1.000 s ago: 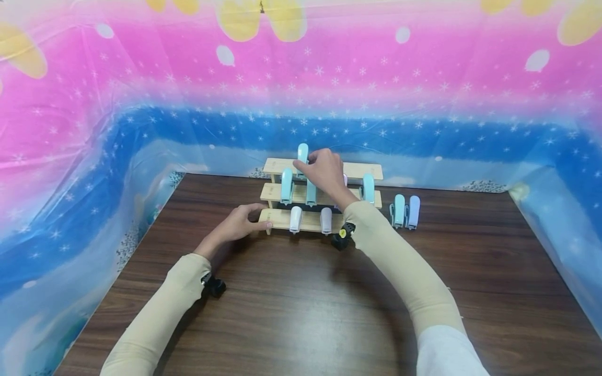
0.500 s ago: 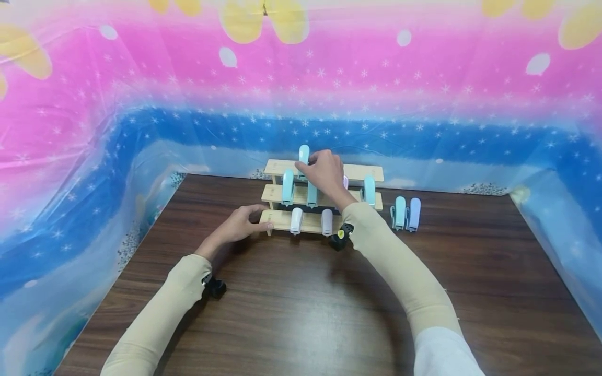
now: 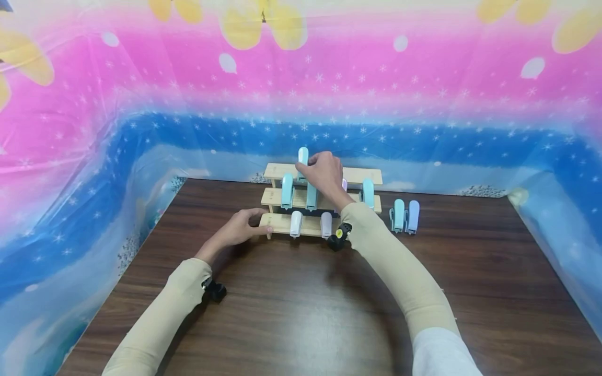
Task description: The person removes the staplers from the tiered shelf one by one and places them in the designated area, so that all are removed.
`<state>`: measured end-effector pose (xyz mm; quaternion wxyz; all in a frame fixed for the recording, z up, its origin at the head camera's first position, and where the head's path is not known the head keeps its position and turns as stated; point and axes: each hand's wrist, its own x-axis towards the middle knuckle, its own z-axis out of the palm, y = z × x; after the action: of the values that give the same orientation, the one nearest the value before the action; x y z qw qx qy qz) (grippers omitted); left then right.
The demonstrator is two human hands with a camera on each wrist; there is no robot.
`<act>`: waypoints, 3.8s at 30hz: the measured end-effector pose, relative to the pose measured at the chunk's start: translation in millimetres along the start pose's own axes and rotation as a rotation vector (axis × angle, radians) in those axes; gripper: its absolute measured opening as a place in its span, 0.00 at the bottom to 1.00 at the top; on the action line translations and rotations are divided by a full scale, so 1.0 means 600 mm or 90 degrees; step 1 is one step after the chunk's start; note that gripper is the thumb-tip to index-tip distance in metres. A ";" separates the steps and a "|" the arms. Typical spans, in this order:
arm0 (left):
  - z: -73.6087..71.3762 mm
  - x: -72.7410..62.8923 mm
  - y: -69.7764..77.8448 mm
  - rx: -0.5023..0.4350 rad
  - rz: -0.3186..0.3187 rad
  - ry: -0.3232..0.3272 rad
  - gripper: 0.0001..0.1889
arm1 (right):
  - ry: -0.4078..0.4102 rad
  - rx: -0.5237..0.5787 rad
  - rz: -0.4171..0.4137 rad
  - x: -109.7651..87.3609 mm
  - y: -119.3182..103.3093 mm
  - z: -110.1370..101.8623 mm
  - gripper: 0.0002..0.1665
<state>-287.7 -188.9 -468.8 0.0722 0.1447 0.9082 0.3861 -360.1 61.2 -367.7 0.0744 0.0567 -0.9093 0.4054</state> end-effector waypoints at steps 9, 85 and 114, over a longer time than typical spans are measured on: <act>0.001 0.001 -0.003 -0.007 0.007 0.000 0.36 | 0.018 0.030 -0.027 0.004 -0.009 -0.015 0.32; 0.004 0.003 0.000 -0.007 0.021 -0.002 0.32 | 0.123 0.013 -0.002 -0.106 0.094 -0.222 0.37; 0.005 0.003 0.002 -0.014 0.021 0.002 0.32 | 0.154 0.002 0.082 -0.125 0.201 -0.267 0.39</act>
<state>-288.6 -185.6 -470.1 0.0659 0.1582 0.9015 0.3974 -291.7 264.0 -363.6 0.1570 -0.0508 -0.8950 0.4145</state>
